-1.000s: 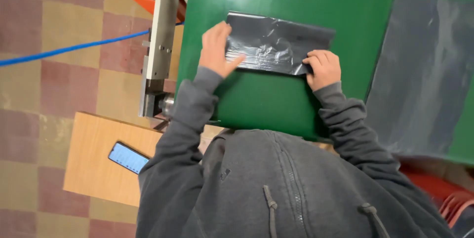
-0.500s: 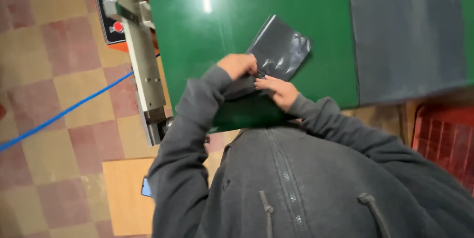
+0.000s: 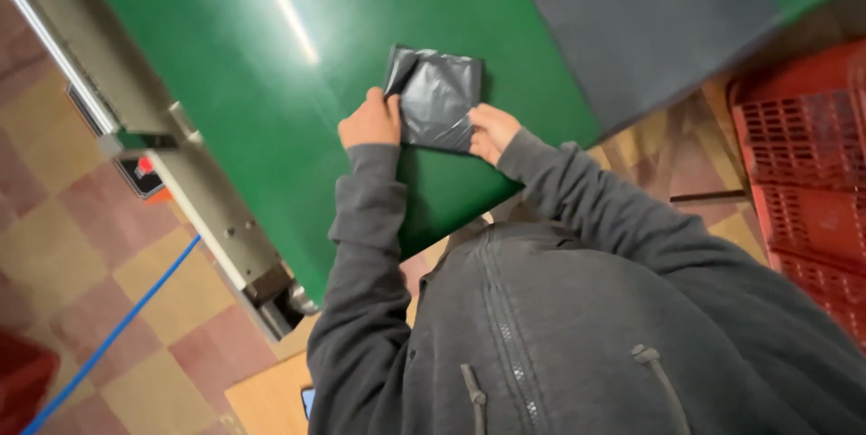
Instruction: Folding plastic bags coming off a conveyor belt and placing them neatly into a storage basket.
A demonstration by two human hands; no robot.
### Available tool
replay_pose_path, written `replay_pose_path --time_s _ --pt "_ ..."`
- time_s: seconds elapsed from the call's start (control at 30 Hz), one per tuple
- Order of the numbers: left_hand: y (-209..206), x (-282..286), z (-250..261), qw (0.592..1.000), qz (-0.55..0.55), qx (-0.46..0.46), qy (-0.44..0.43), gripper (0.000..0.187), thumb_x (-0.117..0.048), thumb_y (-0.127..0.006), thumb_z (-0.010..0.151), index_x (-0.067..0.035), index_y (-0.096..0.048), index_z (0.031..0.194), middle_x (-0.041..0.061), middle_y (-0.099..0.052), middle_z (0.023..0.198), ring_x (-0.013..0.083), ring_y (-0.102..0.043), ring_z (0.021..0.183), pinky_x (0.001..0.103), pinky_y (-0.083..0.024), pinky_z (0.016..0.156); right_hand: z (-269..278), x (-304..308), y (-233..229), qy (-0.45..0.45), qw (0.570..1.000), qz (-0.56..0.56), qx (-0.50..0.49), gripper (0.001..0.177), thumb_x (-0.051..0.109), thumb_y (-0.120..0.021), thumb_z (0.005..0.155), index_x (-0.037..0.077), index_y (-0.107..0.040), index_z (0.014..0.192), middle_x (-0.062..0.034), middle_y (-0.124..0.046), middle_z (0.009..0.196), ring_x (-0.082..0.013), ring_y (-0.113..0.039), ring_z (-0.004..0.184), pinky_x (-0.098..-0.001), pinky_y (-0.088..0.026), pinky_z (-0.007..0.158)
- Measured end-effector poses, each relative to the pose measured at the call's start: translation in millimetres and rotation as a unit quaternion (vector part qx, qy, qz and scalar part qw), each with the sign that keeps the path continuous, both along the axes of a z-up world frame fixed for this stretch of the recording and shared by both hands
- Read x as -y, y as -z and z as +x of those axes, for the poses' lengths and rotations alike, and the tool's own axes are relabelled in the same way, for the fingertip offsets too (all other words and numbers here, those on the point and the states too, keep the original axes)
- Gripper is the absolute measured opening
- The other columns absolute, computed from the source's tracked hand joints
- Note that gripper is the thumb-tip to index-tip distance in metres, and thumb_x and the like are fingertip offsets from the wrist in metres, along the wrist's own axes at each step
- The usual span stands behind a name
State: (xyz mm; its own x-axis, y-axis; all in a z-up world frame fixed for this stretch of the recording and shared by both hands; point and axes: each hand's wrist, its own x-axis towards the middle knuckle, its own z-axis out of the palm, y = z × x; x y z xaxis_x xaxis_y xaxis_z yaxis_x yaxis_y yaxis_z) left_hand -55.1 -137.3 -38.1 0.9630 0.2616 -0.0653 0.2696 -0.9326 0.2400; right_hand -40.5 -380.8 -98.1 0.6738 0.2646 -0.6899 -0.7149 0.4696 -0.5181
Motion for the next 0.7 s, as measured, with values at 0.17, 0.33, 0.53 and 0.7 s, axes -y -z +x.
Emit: replay_pose_path --time_s 0.17,0.33,0.53,0.7 --pt "-21 32 -12 0.969 0.184 0.134 -0.1 0.056 -0.065 -0.065 0.085 -0.02 -0.055 0.116 0.002 -0.056 0.113 0.0296 -0.051 0.116 0.048 -0.043 0.086 -53 156 -11 -0.34 0.939 -0.003 0.055 0.058 0.047 -0.052 0.102 -0.002 -0.061 0.133 -0.0282 -0.077 0.109 -0.0359 -0.078 0.094 -0.0476 -0.066 0.072" --pt "-67 175 -3 0.903 0.074 0.281 0.316 0.087 -0.046 -0.085 0.06 -0.015 -0.055 0.136 0.015 -0.052 0.143 0.0403 -0.044 0.137 0.061 -0.04 0.1 -50 263 60 0.014 1.0 0.022 0.015 0.082 0.064 -0.051 0.101 0.007 -0.026 0.154 -0.0219 -0.034 0.153 -0.0439 -0.039 0.139 -0.0633 -0.039 0.108" --pt "-24 307 10 0.802 0.06 0.328 0.495 0.052 -0.009 -0.056 0.1 -0.008 -0.043 0.15 0.017 -0.042 0.162 0.0376 -0.037 0.152 0.062 -0.04 0.115 -2 325 84 0.327 0.945 0.018 -0.03 0.074 0.039 -0.085 0.091 0.021 -0.047 0.152 -0.0069 -0.053 0.155 -0.03 -0.051 0.142 -0.0558 -0.039 0.119" --pt "-45 332 49 0.771 0.009 0.42 0.478 0.034 -0.009 -0.047 0.104 -0.013 -0.058 0.136 0.014 -0.063 0.135 0.0351 -0.061 0.13 0.054 -0.055 0.096 -36 437 83 -0.017 0.926 0.378 -0.002 0.068 0.029 -0.069 0.105 -0.004 -0.038 0.156 -0.0215 -0.032 0.164 -0.04 -0.031 0.148 -0.068 -0.018 0.118"
